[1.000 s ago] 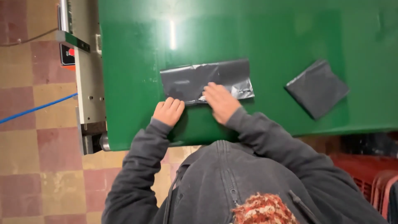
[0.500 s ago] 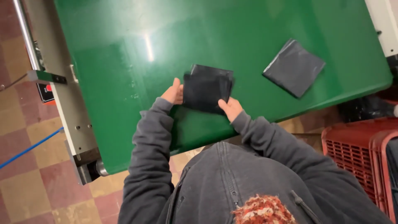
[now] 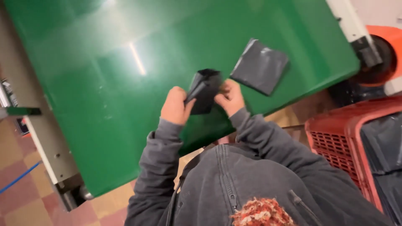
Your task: Folding plastic bags and placing them into a storage crate.
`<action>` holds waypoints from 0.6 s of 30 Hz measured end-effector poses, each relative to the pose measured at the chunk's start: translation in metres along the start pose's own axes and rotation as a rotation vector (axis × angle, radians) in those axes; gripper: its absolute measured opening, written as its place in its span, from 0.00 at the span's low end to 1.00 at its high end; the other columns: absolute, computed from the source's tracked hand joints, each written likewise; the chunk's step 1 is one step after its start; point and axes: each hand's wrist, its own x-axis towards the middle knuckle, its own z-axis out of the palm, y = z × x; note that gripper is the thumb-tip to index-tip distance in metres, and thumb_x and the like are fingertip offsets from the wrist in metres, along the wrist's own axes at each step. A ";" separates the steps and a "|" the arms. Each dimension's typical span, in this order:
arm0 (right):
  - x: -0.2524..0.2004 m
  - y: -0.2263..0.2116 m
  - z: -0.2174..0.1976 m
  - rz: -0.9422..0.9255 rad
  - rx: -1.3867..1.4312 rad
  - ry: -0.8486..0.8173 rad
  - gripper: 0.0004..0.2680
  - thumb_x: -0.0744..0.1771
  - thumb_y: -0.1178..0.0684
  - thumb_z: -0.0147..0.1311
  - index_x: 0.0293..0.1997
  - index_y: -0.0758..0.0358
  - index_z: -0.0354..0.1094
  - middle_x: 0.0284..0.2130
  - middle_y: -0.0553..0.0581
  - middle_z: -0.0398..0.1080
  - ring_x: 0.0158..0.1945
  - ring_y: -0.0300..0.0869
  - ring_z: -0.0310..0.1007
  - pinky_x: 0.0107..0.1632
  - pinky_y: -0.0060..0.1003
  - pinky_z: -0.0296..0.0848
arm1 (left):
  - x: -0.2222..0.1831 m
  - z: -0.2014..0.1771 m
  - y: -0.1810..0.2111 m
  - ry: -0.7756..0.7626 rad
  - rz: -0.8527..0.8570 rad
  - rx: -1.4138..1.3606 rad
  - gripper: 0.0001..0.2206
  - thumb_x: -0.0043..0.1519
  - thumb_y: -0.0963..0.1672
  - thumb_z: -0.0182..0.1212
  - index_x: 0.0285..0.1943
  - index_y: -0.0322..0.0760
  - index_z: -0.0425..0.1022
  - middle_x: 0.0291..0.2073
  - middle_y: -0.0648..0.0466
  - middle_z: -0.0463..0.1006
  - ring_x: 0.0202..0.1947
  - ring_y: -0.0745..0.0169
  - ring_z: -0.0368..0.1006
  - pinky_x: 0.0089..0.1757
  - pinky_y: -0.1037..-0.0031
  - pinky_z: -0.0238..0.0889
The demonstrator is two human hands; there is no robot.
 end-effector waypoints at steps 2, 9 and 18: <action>0.019 -0.034 -0.041 -0.148 -0.094 0.100 0.20 0.65 0.61 0.61 0.62 0.63 0.59 0.51 0.51 0.63 0.50 0.35 0.65 0.52 0.30 0.69 | 0.034 0.031 0.024 -0.085 -0.100 -0.052 0.15 0.63 0.47 0.68 0.42 0.35 0.65 0.36 0.42 0.70 0.38 0.36 0.70 0.39 0.56 0.66; 0.065 -0.108 -0.142 -0.316 -0.552 0.410 0.15 0.66 0.60 0.66 0.58 0.66 0.67 0.48 0.56 0.73 0.49 0.38 0.72 0.56 0.34 0.74 | 0.123 0.196 0.037 -0.088 -0.402 0.076 0.24 0.63 0.58 0.61 0.46 0.37 0.64 0.36 0.43 0.78 0.34 0.34 0.76 0.32 0.50 0.66; 0.080 -0.067 -0.188 -0.183 -0.828 0.471 0.16 0.65 0.52 0.67 0.54 0.61 0.64 0.38 0.60 0.75 0.41 0.49 0.77 0.47 0.41 0.76 | 0.124 0.257 0.030 -0.098 -0.331 0.503 0.27 0.57 0.61 0.61 0.43 0.38 0.66 0.39 0.50 0.72 0.39 0.44 0.74 0.31 0.55 0.70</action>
